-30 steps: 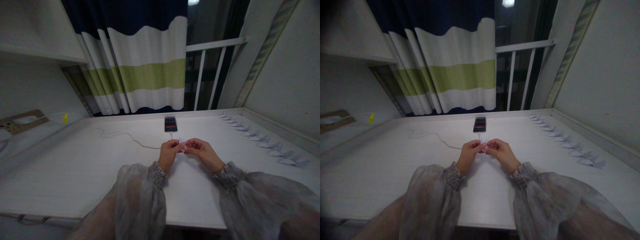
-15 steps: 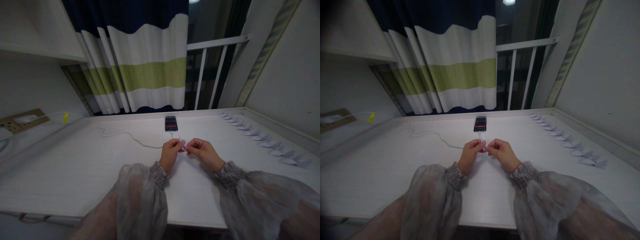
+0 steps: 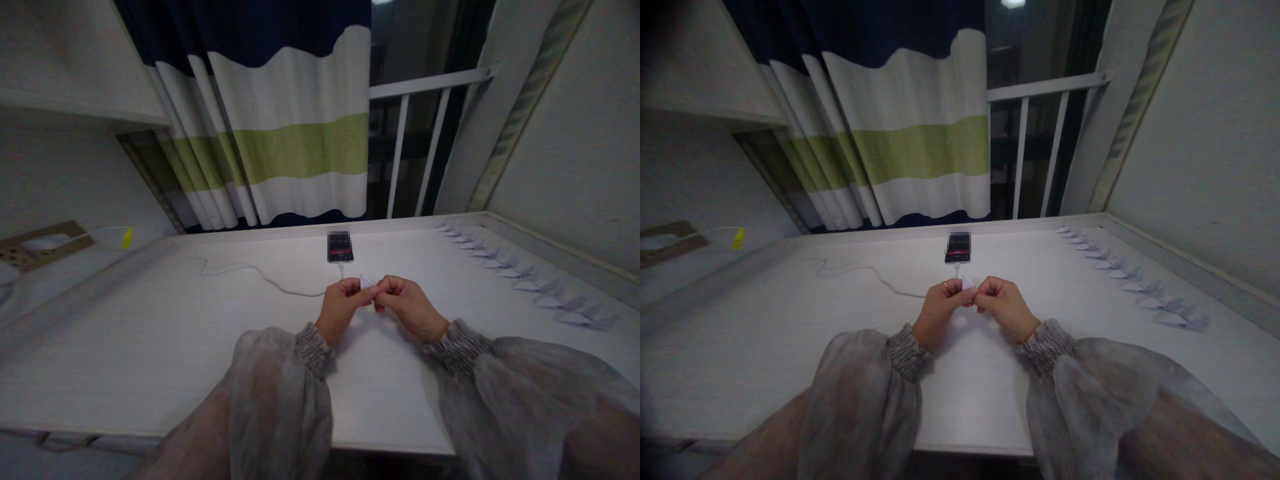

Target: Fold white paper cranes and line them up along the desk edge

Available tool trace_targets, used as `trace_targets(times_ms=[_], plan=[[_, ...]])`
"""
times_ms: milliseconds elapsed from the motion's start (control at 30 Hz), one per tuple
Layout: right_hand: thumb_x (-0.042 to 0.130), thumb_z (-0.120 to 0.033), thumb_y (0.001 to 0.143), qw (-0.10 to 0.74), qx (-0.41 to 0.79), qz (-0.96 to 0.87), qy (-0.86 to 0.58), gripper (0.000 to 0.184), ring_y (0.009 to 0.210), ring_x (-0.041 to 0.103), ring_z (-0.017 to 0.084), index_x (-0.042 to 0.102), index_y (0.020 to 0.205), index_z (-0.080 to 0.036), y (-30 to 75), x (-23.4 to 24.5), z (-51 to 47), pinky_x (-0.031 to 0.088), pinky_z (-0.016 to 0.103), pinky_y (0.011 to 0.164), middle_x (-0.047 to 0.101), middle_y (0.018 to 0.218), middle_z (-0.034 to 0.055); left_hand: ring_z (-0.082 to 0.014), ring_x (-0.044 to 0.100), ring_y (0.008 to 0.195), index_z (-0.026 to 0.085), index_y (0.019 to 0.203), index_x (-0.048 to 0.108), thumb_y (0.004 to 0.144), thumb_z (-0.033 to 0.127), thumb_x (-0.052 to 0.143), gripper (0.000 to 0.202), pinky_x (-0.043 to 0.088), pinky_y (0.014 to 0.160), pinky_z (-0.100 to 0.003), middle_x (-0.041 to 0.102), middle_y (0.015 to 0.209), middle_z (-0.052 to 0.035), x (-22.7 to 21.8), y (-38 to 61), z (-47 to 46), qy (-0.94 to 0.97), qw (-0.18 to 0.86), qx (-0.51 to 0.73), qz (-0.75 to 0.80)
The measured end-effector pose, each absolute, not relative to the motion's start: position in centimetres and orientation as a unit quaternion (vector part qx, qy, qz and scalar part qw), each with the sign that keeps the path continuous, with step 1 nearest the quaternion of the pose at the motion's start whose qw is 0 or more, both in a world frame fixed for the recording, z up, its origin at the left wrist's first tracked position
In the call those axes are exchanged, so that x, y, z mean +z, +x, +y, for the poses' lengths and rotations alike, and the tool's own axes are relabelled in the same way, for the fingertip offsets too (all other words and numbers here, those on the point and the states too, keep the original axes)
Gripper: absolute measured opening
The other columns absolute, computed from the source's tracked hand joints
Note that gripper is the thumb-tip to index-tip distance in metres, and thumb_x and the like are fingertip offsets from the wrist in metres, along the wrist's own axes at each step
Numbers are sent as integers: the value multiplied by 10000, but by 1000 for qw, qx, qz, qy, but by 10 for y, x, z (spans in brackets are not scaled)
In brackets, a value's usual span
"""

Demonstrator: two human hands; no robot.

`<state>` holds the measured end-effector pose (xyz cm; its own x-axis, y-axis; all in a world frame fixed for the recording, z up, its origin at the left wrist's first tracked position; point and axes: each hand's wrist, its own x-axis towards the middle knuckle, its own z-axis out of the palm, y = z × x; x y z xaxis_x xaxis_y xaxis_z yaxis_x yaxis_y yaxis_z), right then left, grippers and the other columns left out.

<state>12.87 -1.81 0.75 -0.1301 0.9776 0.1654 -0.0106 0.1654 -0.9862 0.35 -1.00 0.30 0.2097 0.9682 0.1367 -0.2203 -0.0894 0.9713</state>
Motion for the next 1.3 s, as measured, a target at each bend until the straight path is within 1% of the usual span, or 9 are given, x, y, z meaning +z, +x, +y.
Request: trace_targets(times_ms=[67, 200, 400, 600, 733, 967, 1100, 1200, 1300], plan=[[610, -210, 572, 504, 490, -573, -421, 155, 518, 509, 100, 485, 488, -172, 129, 7, -18, 369, 234, 562, 539, 458, -38, -67, 492, 536, 119, 624, 622, 558, 318, 678, 216, 405, 570, -207, 577, 569, 10, 3, 3, -10, 525, 578, 514, 354], [633, -229, 564, 501, 501, -567, -419, 175, 467, 469, 83, 485, 493, -168, 130, 5, -17, 359, 230, 538, 523, 431, -48, -62, 477, 508, 116, 562, 601, 557, 318, 676, 215, 398, 553, -205, 563, 534, 14, 3, 3, -10, 526, 581, 514, 348], [659, -272, 562, 488, 526, -571, -399, 204, 460, 472, 80, 498, 510, -160, 131, 1, -15, 358, 228, 523, 541, 448, -37, -58, 454, 482, 121, 529, 582, 541, 318, 679, 220, 375, 523, -200, 544, 503, 20, 4, 3, -11, 522, 572, 521, 359], [680, -276, 544, 471, 554, -571, -381, 215, 446, 470, 74, 508, 501, -155, 127, 5, -20, 362, 227, 515, 551, 454, -34, -57, 405, 412, 132, 433, 508, 606, 366, 617, 311, 322, 456, -204, 465, 405, 31, 4, 2, -12, 504, 556, 539, 383], [682, -290, 539, 476, 565, -558, -378, 217, 430, 463, 73, 517, 506, -154, 126, 8, -21, 355, 226, 496, 544, 440, -35, -67, 429, 406, 135, 439, 506, 616, 397, 601, 329, 337, 452, -211, 485, 416, 24, 4, 2, -11, 497, 555, 545, 384], [674, -270, 548, 472, 584, -547, -370, 210, 411, 450, 67, 508, 491, -153, 128, 7, -22, 345, 222, 473, 537, 431, -35, -79, 441, 405, 134, 443, 525, 660, 510, 522, 434, 355, 434, -209, 508, 421, -3, 6, 1, -10, 510, 543, 542, 390], [673, -251, 538, 484, 597, -528, -362, 205, 396, 443, 66, 501, 478, -157, 129, 6, -20, 347, 224, 466, 523, 414, -44, -85, 465, 438, 118, 512, 573, 687, 582, 426, 517, 383, 459, -211, 543, 478, -32, 4, 0, -8, 500, 566, 531, 385], [676, -240, 530, 498, 599, -510, -364, 192, 389, 443, 69, 508, 486, -158, 131, 6, -19, 354, 228, 466, 509, 395, -50, -83, 477, 445, 113, 563, 585, 663, 538, 500, 445, 393, 469, -212, 537, 486, -17, 3, 0, -8, 501, 588, 515, 372], [688, -250, 529, 506, 593, -502, -374, 195, 390, 447, 73, 519, 495, -158, 132, 6, -17, 355, 225, 462, 502, 385, -51, -68, 469, 429, 120, 570, 575, 583, 408, 640, 296, 390, 475, -204, 518, 463, 17, 2, 1, -8, 513, 587, 509, 364]])
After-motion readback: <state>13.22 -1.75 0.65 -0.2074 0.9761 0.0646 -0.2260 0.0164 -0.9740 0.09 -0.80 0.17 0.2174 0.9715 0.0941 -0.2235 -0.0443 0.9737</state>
